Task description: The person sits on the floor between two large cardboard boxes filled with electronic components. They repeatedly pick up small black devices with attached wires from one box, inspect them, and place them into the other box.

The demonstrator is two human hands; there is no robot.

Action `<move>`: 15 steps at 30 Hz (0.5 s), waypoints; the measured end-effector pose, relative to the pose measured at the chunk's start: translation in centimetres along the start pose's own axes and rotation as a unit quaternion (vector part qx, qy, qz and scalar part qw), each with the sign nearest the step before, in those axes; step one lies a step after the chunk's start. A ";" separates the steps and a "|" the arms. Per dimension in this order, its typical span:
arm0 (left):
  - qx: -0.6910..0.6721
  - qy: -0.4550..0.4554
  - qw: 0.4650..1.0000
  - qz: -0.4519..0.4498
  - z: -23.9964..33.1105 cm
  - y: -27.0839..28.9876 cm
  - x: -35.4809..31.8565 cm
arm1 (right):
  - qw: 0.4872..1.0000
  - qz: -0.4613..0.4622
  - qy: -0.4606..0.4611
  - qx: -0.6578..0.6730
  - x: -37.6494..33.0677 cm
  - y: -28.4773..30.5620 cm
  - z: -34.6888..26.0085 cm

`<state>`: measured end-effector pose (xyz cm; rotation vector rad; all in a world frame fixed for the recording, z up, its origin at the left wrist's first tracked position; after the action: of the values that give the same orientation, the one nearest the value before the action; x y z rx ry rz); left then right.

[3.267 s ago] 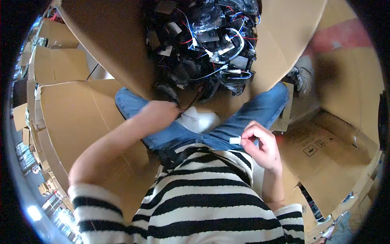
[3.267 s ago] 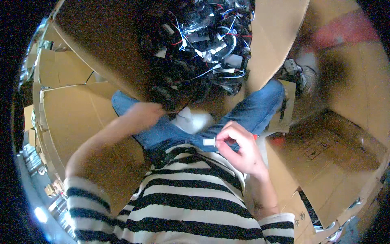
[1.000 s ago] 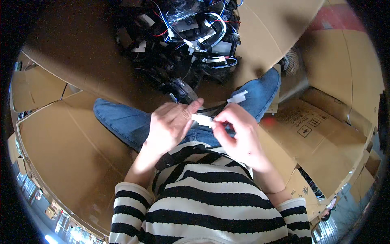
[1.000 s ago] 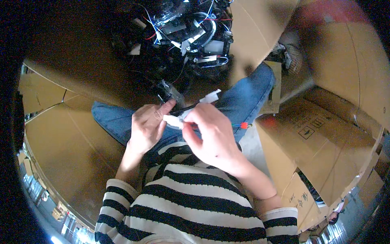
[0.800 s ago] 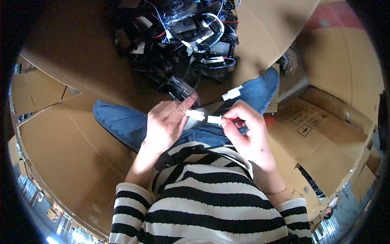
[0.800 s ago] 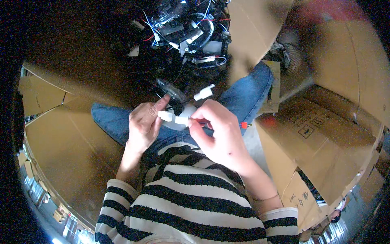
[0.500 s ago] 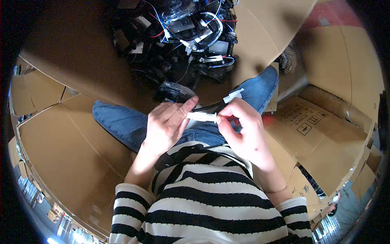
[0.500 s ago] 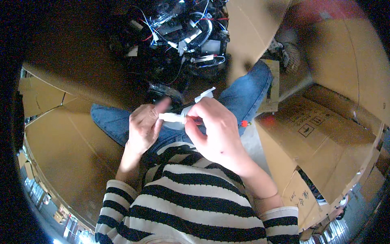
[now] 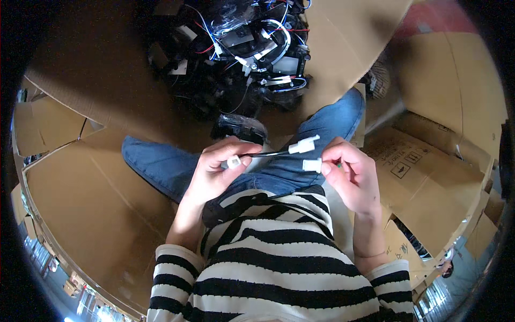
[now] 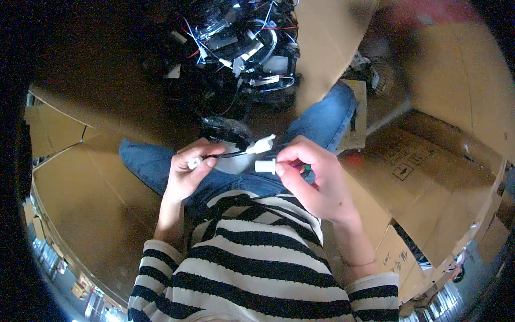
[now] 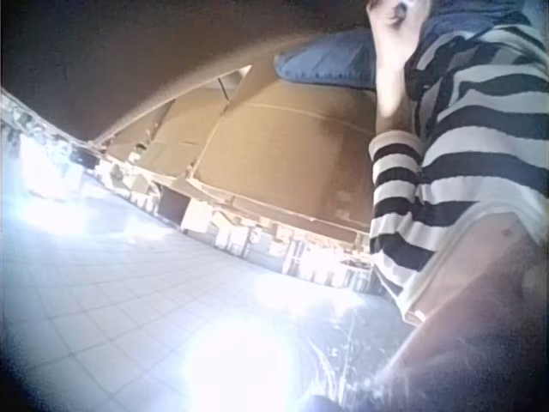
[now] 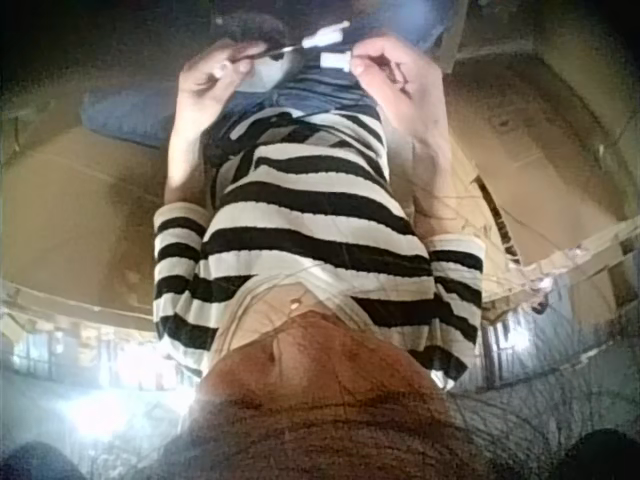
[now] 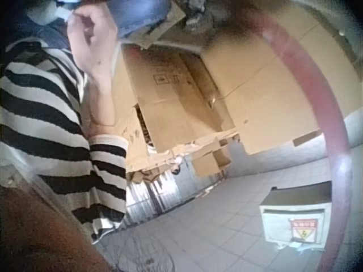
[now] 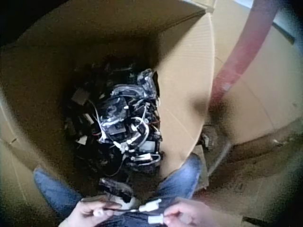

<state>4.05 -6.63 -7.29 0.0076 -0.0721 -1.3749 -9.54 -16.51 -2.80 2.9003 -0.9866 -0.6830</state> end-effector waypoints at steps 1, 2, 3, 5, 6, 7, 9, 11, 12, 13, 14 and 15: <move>-0.033 0.009 0.999 0.000 -0.1 -0.1 0.1 | 1.000 -0.012 -0.001 0.002 -0.1 -0.1 -0.1; -0.053 0.008 0.999 0.002 -0.2 0.0 0.0 | 1.000 -0.015 0.003 0.019 -0.3 0.0 -0.1; -0.072 0.010 0.997 0.006 -0.5 0.0 -0.1 | 0.999 -0.020 0.008 0.037 -0.4 0.0 0.0; -0.101 0.012 0.995 0.013 -0.6 0.2 -0.2 | 0.999 -0.027 0.008 0.044 -0.5 0.0 -0.2; -0.114 0.013 0.993 0.017 -0.6 0.1 -0.3 | 0.999 -0.029 0.002 0.031 -0.6 -0.1 -0.5; -0.127 0.015 0.992 0.021 -0.7 0.2 -0.3 | 0.999 -0.032 -0.003 0.019 -0.7 -0.1 -0.7; -0.122 0.012 0.992 0.010 -0.6 0.1 -0.4 | 0.998 -0.023 -0.019 0.049 -0.8 0.1 0.0; -0.119 0.006 0.993 0.007 -0.5 0.1 -0.4 | 0.997 -0.025 -0.036 0.061 -0.8 0.2 0.2; -0.116 0.002 0.993 0.011 -0.5 0.1 -0.4 | 0.997 -0.033 -0.046 0.060 -0.8 0.1 0.1; -0.113 -0.001 0.993 0.014 -0.5 0.1 -0.5 | 0.996 -0.040 -0.055 0.058 -0.7 -0.1 0.2; -0.109 -0.001 0.994 0.016 -0.5 0.2 -0.5 | 0.995 -0.040 -0.055 0.071 -0.6 -0.2 0.3; -0.105 -0.001 0.994 0.018 -0.3 0.2 -0.4 | 0.994 -0.038 -0.055 0.083 -0.6 -0.3 0.5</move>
<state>4.19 -6.21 -7.63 -0.1711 0.0710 -1.3412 -9.99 -15.88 -3.06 3.0877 -0.9924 -0.8104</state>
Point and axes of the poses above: each hand's wrist, its own x-axis towards the middle knuckle, its own y-axis out of the back of the hand, z = x × y, the point moved 10 cm from there along x, towards the middle knuckle, and after that the axes turned 7 degrees about -y, right-handed, at the moved point
